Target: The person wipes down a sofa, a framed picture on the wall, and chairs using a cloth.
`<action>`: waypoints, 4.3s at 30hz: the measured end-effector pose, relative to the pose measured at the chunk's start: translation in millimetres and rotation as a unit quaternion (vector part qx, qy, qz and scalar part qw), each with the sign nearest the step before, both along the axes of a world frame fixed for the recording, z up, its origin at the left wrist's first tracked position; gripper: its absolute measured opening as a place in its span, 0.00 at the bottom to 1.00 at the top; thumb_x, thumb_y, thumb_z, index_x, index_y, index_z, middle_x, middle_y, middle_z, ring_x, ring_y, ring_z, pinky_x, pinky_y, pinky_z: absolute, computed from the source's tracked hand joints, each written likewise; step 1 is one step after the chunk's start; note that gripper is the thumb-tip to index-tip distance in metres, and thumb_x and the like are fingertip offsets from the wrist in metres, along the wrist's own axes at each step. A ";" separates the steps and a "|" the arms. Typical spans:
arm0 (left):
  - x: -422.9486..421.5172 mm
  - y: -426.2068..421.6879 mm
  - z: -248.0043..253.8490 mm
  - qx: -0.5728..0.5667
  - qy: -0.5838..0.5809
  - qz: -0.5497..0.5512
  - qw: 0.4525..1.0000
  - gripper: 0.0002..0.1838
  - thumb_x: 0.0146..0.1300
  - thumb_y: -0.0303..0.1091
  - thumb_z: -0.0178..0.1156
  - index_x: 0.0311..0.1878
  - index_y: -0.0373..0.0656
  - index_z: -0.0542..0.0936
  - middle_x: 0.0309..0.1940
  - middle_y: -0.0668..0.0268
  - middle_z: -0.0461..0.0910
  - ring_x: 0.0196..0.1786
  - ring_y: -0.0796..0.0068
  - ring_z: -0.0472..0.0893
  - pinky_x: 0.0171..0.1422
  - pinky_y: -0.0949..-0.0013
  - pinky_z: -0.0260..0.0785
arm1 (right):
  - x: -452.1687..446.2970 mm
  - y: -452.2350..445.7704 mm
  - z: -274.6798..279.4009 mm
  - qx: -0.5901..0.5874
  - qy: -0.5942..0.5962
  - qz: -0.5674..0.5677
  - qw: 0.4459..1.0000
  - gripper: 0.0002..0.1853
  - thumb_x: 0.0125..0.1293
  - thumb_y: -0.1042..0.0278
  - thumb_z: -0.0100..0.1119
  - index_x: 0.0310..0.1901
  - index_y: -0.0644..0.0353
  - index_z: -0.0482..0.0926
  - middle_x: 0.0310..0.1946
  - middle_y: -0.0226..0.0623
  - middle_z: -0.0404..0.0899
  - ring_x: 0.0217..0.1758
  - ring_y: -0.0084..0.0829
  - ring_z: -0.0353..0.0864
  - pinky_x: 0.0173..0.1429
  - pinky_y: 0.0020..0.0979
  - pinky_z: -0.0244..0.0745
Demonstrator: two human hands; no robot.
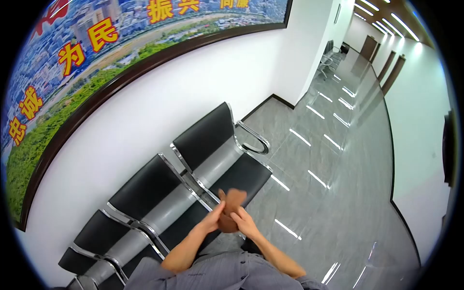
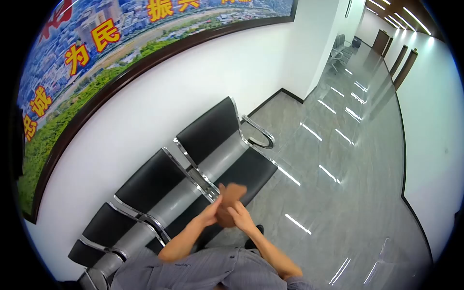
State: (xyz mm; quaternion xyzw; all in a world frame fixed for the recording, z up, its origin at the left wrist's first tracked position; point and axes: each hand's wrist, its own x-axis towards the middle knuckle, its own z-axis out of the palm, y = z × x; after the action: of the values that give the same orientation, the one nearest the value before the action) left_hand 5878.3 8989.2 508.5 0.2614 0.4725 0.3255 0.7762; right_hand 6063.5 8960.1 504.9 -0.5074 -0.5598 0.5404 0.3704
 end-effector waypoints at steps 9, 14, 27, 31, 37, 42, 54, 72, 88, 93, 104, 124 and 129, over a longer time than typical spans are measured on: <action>154.2 151.9 80.7 -0.028 -0.328 0.192 0.924 0.26 0.83 0.52 0.47 0.69 0.44 0.80 0.63 0.60 0.85 0.63 0.58 0.85 0.72 0.52 0.77 | 135.2 135.2 152.9 0.409 -0.295 0.081 0.860 0.31 0.70 0.55 0.68 0.70 0.61 0.76 0.74 0.50 0.71 0.78 0.56 0.67 0.80 0.55 0.60; 53.6 275.1 166.8 0.243 -0.286 0.248 0.893 0.27 0.78 0.55 0.57 0.67 0.44 0.79 0.57 0.57 0.85 0.60 0.58 0.84 0.68 0.51 0.79 | 205.9 204.5 157.2 0.371 -0.186 0.027 0.909 0.26 0.68 0.63 0.72 0.66 0.61 0.81 0.69 0.49 0.77 0.71 0.52 0.77 0.74 0.44 0.74; -223.0 573.8 324.5 0.267 0.528 0.658 0.467 0.45 0.74 0.66 0.50 0.62 0.23 0.82 0.66 0.38 0.79 0.68 0.39 0.77 0.74 0.47 0.67 | 468.5 453.9 91.1 0.155 -0.382 0.110 0.904 0.20 0.70 0.67 0.69 0.61 0.64 0.83 0.58 0.48 0.84 0.51 0.46 0.89 0.56 0.41 0.84; -152.8 656.4 327.2 0.094 0.592 0.711 0.368 0.38 0.74 0.63 0.49 0.60 0.33 0.86 0.74 0.36 0.70 0.78 0.36 0.62 0.79 0.29 0.49 | 515.9 515.5 78.2 0.127 -0.361 0.088 0.920 0.20 0.70 0.67 0.69 0.61 0.65 0.82 0.54 0.50 0.85 0.48 0.45 0.90 0.52 0.39 0.85; -69.9 740.6 308.8 0.142 0.646 0.674 0.328 0.36 0.77 0.57 0.48 0.45 0.27 0.89 0.63 0.33 0.79 0.73 0.35 0.68 0.80 0.26 0.46 | 493.0 642.3 79.7 0.144 -0.329 0.123 0.925 0.21 0.70 0.70 0.68 0.63 0.66 0.81 0.53 0.53 0.84 0.50 0.49 0.88 0.54 0.40 0.84; 54.8 832.4 272.1 0.275 0.712 0.544 0.349 0.33 0.76 0.56 0.56 0.53 0.27 0.87 0.64 0.38 0.78 0.75 0.35 0.68 0.83 0.27 0.45 | 383.4 781.0 168.5 0.335 -0.284 0.188 0.879 0.28 0.72 0.74 0.66 0.72 0.63 0.74 0.70 0.54 0.75 0.66 0.53 0.80 0.62 0.42 0.80; 216.1 1042.7 252.9 0.322 0.760 0.533 0.189 0.26 0.66 0.40 0.66 0.65 0.39 0.81 0.73 0.52 0.71 0.84 0.43 0.56 0.82 0.23 0.40 | 393.6 986.6 305.4 0.590 -0.172 0.218 0.758 0.28 0.67 0.68 0.73 0.68 0.57 0.78 0.71 0.46 0.73 0.68 0.50 0.79 0.67 0.45 0.80; 541.7 1411.0 277.3 0.597 0.736 0.219 0.231 0.22 0.65 0.29 0.62 0.63 0.44 0.82 0.72 0.62 0.74 0.79 0.58 0.69 0.85 0.37 0.51 | 689.8 1196.1 250.0 0.431 -0.298 0.078 0.848 0.27 0.65 0.69 0.74 0.65 0.59 0.80 0.71 0.49 0.73 0.67 0.53 0.80 0.66 0.48 0.80; 605.1 1547.7 525.0 0.760 0.626 0.162 -0.069 0.12 0.63 0.36 0.65 0.49 0.51 0.83 0.59 0.66 0.77 0.74 0.63 0.72 0.76 0.44 0.64 | 727.6 1379.6 275.9 0.451 -0.323 0.077 0.829 0.24 0.65 0.72 0.75 0.63 0.59 0.82 0.72 0.47 0.74 0.65 0.50 0.82 0.59 0.43 0.85; 624.9 1567.5 680.5 0.729 0.599 0.310 -0.119 0.13 0.56 0.42 0.72 0.42 0.49 0.91 0.55 0.57 0.82 0.74 0.50 0.71 0.79 0.36 0.57 | 709.5 1439.8 321.2 0.484 -0.329 0.099 0.805 0.24 0.67 0.67 0.73 0.64 0.56 0.81 0.72 0.45 0.74 0.66 0.52 0.81 0.64 0.48 0.82; 642.3 1572.9 610.7 0.685 0.655 0.312 -0.071 0.25 0.51 0.41 0.77 0.54 0.49 0.88 0.67 0.55 0.78 0.79 0.48 0.67 0.79 0.30 0.57 | 733.3 1454.1 276.7 0.438 -0.285 0.098 0.847 0.22 0.70 0.67 0.70 0.64 0.58 0.80 0.71 0.46 0.74 0.67 0.52 0.81 0.65 0.48 0.82; 690.1 1531.9 291.5 0.758 0.607 0.077 0.225 0.18 0.57 0.29 0.67 0.52 0.51 0.87 0.44 0.65 0.81 0.54 0.62 0.81 0.57 0.51 0.66 | 877.3 1358.8 136.8 0.225 -0.339 0.084 0.910 0.21 0.67 0.66 0.72 0.60 0.59 0.83 0.66 0.47 0.78 0.60 0.50 0.85 0.60 0.46 0.84; 772.6 1633.8 420.6 0.782 0.414 0.287 0.366 0.19 0.62 0.25 0.65 0.57 0.43 0.85 0.51 0.55 0.83 0.57 0.47 0.80 0.62 0.48 0.71 | 874.9 1366.9 157.2 0.247 -0.356 0.074 0.898 0.20 0.68 0.66 0.71 0.61 0.58 0.83 0.66 0.47 0.79 0.61 0.50 0.85 0.62 0.45 0.83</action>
State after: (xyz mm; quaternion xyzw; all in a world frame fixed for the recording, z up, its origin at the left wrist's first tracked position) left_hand 6650.9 10623.1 929.1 0.7019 0.3150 0.6034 -0.2099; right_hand 6938.4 10327.0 662.1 -0.5154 -0.8057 0.1935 0.2186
